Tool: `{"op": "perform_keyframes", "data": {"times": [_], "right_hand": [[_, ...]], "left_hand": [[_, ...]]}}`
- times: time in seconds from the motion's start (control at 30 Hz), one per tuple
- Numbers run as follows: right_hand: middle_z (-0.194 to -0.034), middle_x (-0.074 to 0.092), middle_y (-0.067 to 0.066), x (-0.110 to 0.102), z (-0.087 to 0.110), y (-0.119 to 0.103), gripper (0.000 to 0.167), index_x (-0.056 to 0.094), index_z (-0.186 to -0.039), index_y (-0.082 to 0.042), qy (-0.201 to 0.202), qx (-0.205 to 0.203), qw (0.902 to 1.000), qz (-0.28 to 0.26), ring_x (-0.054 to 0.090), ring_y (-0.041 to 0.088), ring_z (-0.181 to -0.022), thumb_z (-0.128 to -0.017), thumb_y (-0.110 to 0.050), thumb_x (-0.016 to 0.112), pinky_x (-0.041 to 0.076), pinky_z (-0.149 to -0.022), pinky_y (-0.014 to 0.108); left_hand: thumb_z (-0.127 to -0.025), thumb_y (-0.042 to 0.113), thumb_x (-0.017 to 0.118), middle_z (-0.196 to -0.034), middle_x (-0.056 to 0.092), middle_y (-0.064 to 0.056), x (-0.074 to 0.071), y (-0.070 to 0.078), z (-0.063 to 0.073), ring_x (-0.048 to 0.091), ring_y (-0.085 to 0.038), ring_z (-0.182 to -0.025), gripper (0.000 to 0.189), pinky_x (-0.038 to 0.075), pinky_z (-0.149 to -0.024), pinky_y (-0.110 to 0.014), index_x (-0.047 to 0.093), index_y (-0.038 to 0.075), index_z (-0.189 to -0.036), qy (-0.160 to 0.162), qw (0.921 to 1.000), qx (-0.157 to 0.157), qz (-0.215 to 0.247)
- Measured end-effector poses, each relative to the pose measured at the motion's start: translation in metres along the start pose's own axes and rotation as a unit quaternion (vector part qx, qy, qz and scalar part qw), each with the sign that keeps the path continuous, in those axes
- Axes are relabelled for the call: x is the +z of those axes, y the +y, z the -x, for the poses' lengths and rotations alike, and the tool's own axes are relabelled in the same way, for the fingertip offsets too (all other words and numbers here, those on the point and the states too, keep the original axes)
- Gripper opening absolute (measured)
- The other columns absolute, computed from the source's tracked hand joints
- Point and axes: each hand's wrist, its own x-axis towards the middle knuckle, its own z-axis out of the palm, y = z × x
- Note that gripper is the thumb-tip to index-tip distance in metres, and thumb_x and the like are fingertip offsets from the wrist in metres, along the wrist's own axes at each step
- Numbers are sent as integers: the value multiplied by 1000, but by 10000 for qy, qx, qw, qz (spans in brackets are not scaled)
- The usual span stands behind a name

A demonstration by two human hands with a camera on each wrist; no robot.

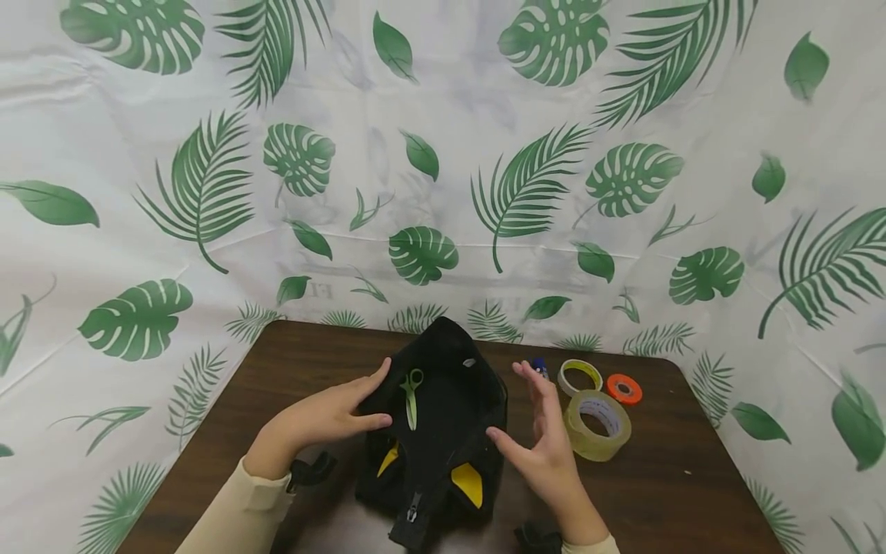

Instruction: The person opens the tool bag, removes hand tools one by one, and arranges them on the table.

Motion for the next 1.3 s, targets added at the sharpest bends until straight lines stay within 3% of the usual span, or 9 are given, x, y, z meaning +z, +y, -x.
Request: {"op": "perform_keyframes", "data": {"times": [0.27,0.37,0.43,0.5,0.6,0.7,0.87,1.03,1.3], "right_hand": [[-173,28,30,41,-29,-12,104,22,-168,7,-221,-79,9978,-620,23,28,-169,-83,28,76,20,-136,26],[-176,24,25,50,-38,-16,104,22,-171,-3,-460,317,9970,-528,20,23,-170,-88,20,78,18,-136,22],[-178,20,18,54,-47,-17,104,21,-174,-14,-907,781,9922,-345,18,25,-170,-92,9,82,19,-136,24],[-180,18,8,54,-57,-21,104,20,-174,-25,-1615,1432,9763,-158,17,26,-170,-95,-4,85,23,-137,34],[-178,20,2,53,-74,-26,99,26,-171,-34,-2778,2204,9350,77,21,30,-168,-95,-22,89,26,-135,53],[-174,27,2,56,-90,-31,92,34,-167,-35,-3533,2595,8985,236,27,30,-166,-94,-29,90,26,-133,65],[-170,38,2,65,-113,-30,83,45,-163,-29,-3879,2890,8735,552,33,34,-164,-93,-37,89,34,-129,67],[-168,47,6,73,-134,-21,78,51,-159,-21,-4047,3338,8489,652,38,35,-162,-93,-33,90,41,-126,63],[-162,52,12,80,-148,6,67,56,-156,-20,-4572,3908,7973,511,48,38,-151,-98,-41,83,41,-126,64]], "left_hand": [[-103,71,61,-183,19,0,0,-2,0,31,-29,-167,102,32,-133,-58,0,37,-176,26,10000,45,0],[-102,71,62,-182,20,0,0,-3,0,32,-29,-167,102,32,-133,-58,1,35,-176,59,10000,60,-24],[-102,71,62,-182,21,-1,0,-3,0,33,-29,-166,103,33,-132,-58,3,34,-177,77,9999,71,-19],[-102,71,62,-182,22,-1,0,-2,-1,34,-29,-166,103,33,-132,-58,3,32,-177,85,9999,93,-2],[-102,71,62,-182,24,-2,-1,-3,-1,36,-30,-165,103,34,-132,-58,4,32,-177,104,9999,117,-16],[-102,71,62,-181,26,-3,-1,-4,-2,38,-30,-164,102,35,-131,-58,4,34,-177,120,9998,124,-56],[-102,71,63,-181,26,-4,-1,-4,0,38,-31,-164,103,35,-131,-60,4,34,-177,131,9999,94,-32],[-102,71,63,-182,25,-4,-1,-5,1,37,-31,-164,103,35,-131,-60,4,33,-177,71,9999,104,51],[-102,71,63,-181,27,-4,-4,-4,1,39,-32,-163,102,36,-130,-61,4,33,-177,85,9999,75,-16]]}}
